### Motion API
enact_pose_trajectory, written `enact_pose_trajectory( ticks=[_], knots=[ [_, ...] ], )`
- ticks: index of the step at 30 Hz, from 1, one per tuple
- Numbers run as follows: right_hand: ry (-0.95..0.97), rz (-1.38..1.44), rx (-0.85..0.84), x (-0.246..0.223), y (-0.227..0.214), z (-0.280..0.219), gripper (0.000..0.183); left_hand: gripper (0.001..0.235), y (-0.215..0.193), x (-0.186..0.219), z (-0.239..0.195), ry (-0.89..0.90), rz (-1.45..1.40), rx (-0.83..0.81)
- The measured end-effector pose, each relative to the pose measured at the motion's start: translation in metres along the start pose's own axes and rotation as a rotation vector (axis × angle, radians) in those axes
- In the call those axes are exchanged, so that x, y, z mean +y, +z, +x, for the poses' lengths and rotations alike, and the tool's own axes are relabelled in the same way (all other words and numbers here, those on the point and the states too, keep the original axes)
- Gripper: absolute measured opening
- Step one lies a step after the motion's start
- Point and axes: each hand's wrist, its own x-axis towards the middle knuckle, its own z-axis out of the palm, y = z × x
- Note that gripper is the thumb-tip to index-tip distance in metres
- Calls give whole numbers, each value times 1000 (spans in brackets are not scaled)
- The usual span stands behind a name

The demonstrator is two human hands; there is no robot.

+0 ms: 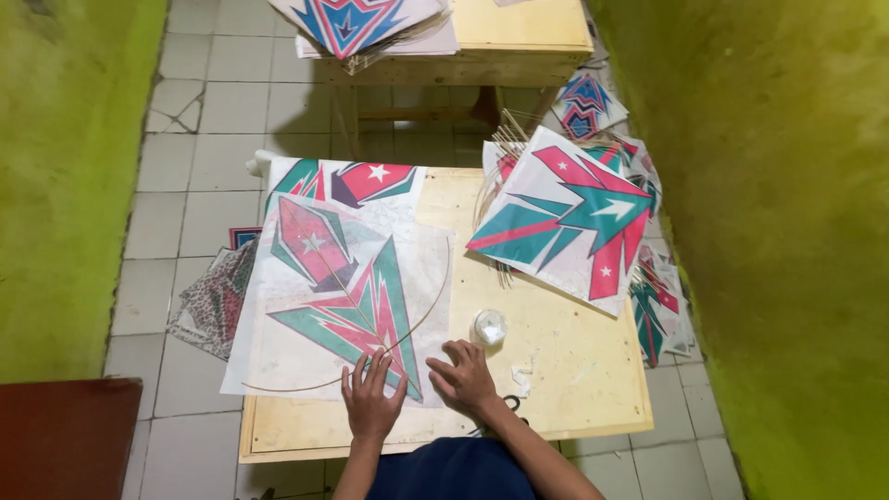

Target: Assembling kite components by applying glue to the bamboo frame and pressing the paper cover onto it.

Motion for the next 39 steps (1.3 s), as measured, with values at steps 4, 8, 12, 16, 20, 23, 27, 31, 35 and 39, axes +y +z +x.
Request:
enact_pose_trajectory(
  ticks=[4,8,12,16,20,23,27,31,35,39],
  knots=[
    [24,-4,5,-10,-11,10,21,49,-2,-1,2,13,-31,43],
    [8,42,-12,-12,-15,10,21,49,8,-1,3,1,2,95],
    [-129,8,-4,-19,-20,8,19,52,8,-5,-1,-14,15,40],
    [-134,-14,-65,-15,-16,-1,23,55,7,-4,-1,-39,23,-24],
    [-274,59,-65,-3,-7,-6,23,54,7,-2,1,-44,24,-25],
    [-342,79,-38,1,-2,-10,24,52,7,-2,-1,-52,20,-17],
    [-187,11,-49,3,3,-12,19,48,7,0,0,-51,16,17],
    [-75,-19,21,6,13,-16,24,48,4,1,-1,-60,3,29],
    [-20,14,53,16,25,-19,23,50,6,3,4,-27,19,93],
    [14,143,310,21,19,-25,20,80,17,0,0,39,48,-20]
  ],
)
